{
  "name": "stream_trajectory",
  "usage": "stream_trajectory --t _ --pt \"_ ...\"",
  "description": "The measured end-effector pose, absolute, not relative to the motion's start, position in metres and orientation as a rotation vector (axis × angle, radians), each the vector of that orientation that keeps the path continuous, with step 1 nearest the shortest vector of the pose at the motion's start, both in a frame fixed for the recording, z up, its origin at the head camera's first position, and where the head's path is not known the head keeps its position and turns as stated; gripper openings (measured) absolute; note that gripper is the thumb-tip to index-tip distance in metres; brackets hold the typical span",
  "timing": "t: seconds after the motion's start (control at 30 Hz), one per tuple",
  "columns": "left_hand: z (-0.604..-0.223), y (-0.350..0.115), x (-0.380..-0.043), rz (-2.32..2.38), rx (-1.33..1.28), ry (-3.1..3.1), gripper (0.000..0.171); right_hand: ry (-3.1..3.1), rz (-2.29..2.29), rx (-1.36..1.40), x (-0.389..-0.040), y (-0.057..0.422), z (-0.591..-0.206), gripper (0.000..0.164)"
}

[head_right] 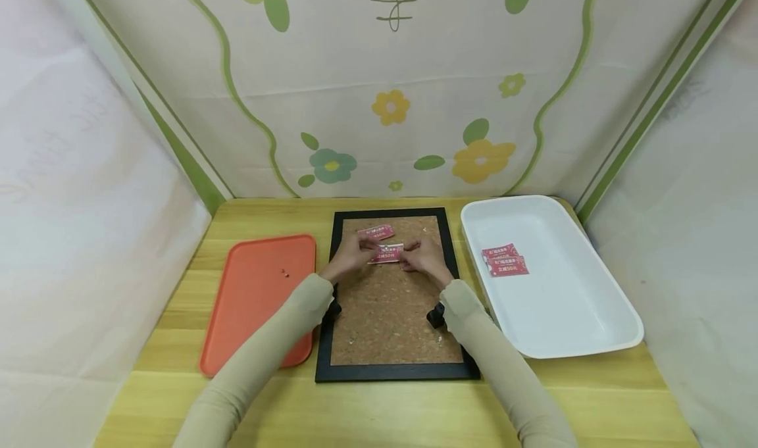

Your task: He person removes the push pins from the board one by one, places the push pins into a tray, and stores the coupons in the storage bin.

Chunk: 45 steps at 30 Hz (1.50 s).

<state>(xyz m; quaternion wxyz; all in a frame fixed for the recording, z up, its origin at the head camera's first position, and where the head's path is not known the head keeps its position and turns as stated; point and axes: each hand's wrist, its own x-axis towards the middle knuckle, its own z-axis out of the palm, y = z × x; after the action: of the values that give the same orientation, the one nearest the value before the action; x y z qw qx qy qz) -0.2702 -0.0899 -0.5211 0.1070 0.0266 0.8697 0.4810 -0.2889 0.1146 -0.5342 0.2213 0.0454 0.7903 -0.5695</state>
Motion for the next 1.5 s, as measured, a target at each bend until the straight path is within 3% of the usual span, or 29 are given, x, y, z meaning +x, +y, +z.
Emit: stream_trajectory --t 1.0,1.5 --pt "-0.522 -0.079 -0.282 1.275 0.001 2.622 0.024 2.067 -1.687 0.134 -0.291 0.121 -0.539 0.035" --pt "-0.518 -0.075 -0.281 1.368 0.007 2.548 0.034 2.155 -1.627 0.181 -0.291 0.118 -0.537 0.039"
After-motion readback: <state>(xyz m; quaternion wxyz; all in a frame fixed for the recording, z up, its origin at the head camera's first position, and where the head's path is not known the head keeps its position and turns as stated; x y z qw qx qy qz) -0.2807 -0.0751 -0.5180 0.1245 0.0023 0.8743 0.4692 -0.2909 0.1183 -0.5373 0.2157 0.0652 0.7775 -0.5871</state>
